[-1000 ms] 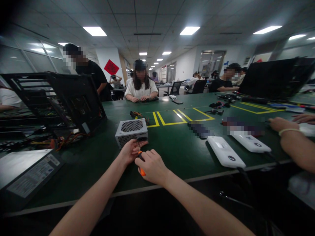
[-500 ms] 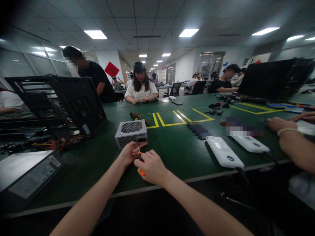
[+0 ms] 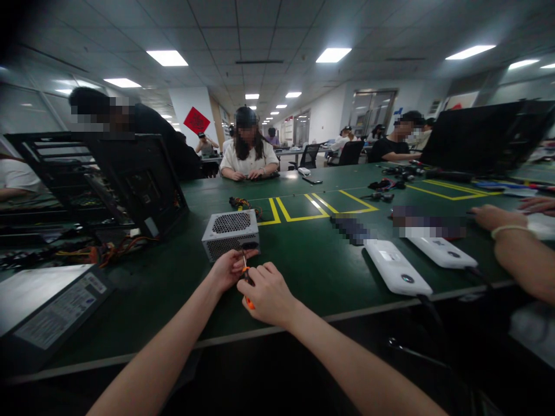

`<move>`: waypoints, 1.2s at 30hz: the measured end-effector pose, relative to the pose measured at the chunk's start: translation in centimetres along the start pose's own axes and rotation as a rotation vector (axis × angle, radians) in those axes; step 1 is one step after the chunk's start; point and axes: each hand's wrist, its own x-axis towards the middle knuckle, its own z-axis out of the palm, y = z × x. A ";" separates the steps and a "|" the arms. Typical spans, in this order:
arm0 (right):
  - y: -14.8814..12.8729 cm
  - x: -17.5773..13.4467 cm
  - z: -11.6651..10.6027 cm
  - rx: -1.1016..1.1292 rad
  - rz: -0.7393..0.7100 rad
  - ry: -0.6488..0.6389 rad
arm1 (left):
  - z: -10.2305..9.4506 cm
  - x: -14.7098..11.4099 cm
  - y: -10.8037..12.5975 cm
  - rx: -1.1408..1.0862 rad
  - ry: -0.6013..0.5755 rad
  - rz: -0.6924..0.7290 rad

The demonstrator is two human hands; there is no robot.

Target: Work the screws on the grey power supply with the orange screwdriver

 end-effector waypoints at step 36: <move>-7.6 -5.2 -3.7 0.573 0.392 0.428 | 2.7 -8.0 -3.7 -0.457 0.003 0.028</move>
